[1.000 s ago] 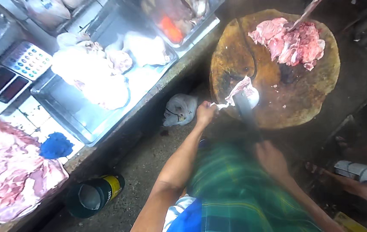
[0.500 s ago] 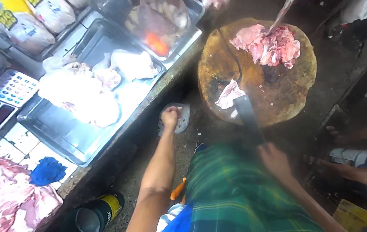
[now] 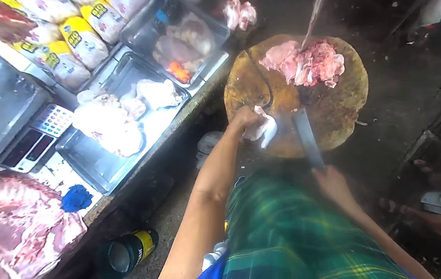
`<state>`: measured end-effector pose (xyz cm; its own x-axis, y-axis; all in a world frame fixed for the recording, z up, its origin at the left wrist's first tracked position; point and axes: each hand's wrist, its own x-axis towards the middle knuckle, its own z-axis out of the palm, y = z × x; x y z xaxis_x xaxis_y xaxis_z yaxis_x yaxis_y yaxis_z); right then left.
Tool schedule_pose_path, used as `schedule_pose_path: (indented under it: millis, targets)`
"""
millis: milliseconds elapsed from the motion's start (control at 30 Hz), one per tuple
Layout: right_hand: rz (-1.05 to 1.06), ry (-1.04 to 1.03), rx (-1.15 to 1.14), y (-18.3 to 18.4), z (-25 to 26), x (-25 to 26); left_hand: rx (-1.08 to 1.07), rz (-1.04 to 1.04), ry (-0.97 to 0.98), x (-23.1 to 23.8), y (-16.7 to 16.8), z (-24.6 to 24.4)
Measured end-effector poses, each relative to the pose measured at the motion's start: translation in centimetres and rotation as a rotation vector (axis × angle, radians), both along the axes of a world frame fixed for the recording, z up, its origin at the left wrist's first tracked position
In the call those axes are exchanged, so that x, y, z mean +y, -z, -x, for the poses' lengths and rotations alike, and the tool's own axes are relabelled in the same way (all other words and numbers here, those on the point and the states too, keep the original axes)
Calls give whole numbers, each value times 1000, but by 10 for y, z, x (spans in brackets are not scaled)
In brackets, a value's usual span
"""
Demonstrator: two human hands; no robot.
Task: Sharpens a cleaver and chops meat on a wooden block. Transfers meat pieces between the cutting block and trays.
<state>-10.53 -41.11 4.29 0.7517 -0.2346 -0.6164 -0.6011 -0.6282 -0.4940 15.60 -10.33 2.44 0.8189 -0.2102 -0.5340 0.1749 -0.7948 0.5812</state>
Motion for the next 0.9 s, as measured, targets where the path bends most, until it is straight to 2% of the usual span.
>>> schedule_pose_path:
  millis: [67, 133, 233, 300, 400, 600, 733, 800, 833, 867, 900]
  targets:
    - [-12, -78, -24, -7, -2, -5, 16, 57, -207, 12, -10, 37]
    - [11, -197, -56, -15, -3, -5, 23, 208, -561, 19, -11, 93]
    - [64, -370, -40, -16, -10, -5, 17, 384, -1048, -6, 3, 176]
    - [68, -439, -5, -13, -13, -6, 33, 441, -1193, -26, 10, 218]
    - [81, -481, -82, -17, -13, -4, 50, 479, -1283, -34, 14, 239]
    - [84, -589, -193, -21, -26, 23, 103, 491, -1236, -25, 16, 245]
    - [60, -548, -651, -33, -25, 46, 95, 486, -1224, -23, 13, 245]
    - [49, -536, -765, -24, -26, 52, 92, 477, -1227, -27, 13, 246]
    - [61, -554, -722, -16, -27, 52, 89, 479, -1231, -28, 14, 246]
    - [82, -591, -573, -8, -29, 51, 84, 481, -1238, -29, 15, 246]
    - [94, -632, -330, -5, -35, 49, 78, 476, -1250, -29, 18, 247]
